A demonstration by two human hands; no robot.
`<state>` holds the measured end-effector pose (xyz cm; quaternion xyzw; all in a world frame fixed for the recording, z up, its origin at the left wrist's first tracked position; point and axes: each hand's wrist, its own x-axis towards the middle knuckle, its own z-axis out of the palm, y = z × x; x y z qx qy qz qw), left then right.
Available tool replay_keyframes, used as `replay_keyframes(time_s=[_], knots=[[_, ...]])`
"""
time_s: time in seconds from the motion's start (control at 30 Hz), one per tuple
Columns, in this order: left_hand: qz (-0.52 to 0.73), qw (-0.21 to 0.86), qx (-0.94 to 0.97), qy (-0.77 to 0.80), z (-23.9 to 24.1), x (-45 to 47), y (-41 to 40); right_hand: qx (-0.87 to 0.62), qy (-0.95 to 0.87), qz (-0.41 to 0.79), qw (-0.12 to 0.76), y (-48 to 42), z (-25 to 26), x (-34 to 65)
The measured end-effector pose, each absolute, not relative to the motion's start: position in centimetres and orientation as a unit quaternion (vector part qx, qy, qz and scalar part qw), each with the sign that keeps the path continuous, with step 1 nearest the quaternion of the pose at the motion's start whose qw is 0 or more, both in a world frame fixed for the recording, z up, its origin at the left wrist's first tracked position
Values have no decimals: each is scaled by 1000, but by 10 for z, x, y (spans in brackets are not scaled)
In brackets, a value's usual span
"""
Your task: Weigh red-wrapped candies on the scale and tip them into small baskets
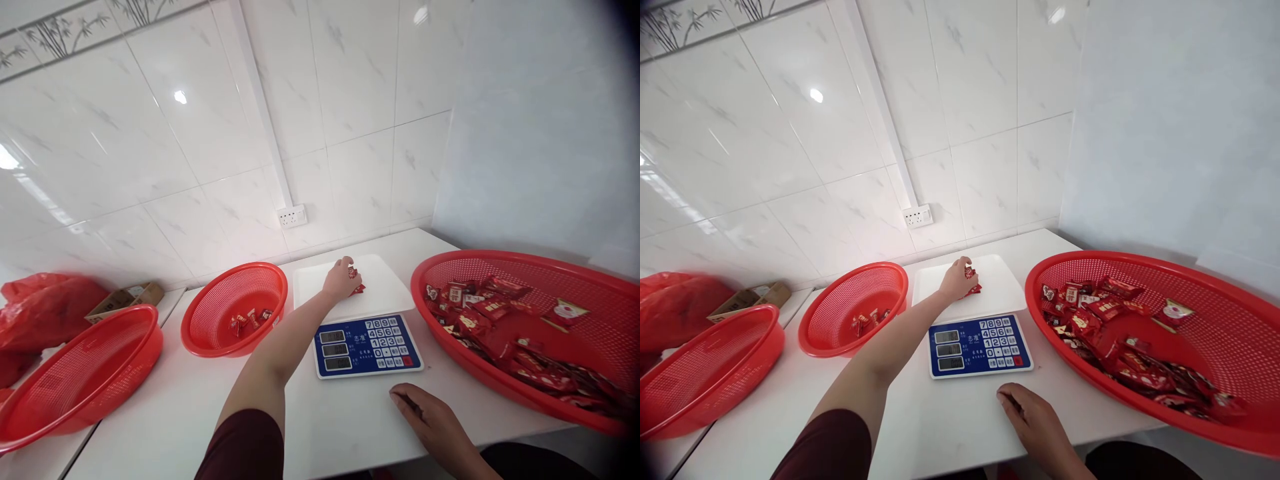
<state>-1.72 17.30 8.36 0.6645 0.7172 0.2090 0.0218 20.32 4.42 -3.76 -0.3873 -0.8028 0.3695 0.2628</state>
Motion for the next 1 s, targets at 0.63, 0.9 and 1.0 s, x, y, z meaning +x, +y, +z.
replay_keyframes(time_s=[0.63, 0.9, 1.0], knots=[[21, -18, 654, 756, 137, -122, 98, -380, -802, 392, 242, 44, -32, 205], [-28, 72, 773, 630, 112, -53, 128, -385, -811, 362, 252, 43, -34, 204], [-21, 39, 743, 668, 117, -56, 127, -384, -813, 350, 262, 42, -32, 204]])
